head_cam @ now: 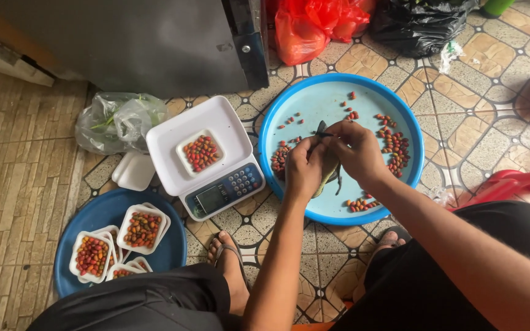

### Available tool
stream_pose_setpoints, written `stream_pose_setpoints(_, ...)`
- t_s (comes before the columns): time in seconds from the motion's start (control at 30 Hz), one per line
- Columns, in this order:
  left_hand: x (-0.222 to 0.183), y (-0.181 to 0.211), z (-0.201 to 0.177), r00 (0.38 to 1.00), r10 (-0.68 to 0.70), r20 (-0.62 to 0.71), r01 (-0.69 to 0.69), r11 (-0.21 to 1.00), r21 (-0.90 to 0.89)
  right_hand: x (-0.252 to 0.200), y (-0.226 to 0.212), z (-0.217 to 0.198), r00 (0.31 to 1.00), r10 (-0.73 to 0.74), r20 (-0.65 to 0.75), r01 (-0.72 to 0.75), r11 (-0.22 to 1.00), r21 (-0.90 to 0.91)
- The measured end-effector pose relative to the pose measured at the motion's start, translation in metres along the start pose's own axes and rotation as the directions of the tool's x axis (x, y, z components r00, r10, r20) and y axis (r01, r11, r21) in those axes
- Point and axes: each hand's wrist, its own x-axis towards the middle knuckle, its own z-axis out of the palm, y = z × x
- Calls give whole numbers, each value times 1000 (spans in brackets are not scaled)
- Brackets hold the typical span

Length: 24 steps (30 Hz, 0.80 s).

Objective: Peeling long green pods to extract seeds and sorting them into containers on a digital scale.

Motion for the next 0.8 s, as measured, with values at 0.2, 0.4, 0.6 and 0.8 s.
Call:
stream_pose_setpoints(0.2, -7, 13, 2, 998, 15, 58, -11, 998, -67, -2, -1, -6, 994, 106, -2, -103, 971, 218)
stream_pose_setpoints(0.4, -8, 8, 1, 999, 15, -35, -20, 990, -139, -15, 8, 2, 989, 139, 43, -146, 952, 271)
stream_pose_setpoints(0.6, -17, 10, 2, 991, 132, -27, -134, 983, -123, -8, 13, -6, 975, 203, 88, -221, 865, 450)
stream_pose_setpoints(0.8, -23, 10, -6, 997, 56, -50, -62, 991, -117, -19, 0, 0, 963, 221, 156, -270, 833, 482)
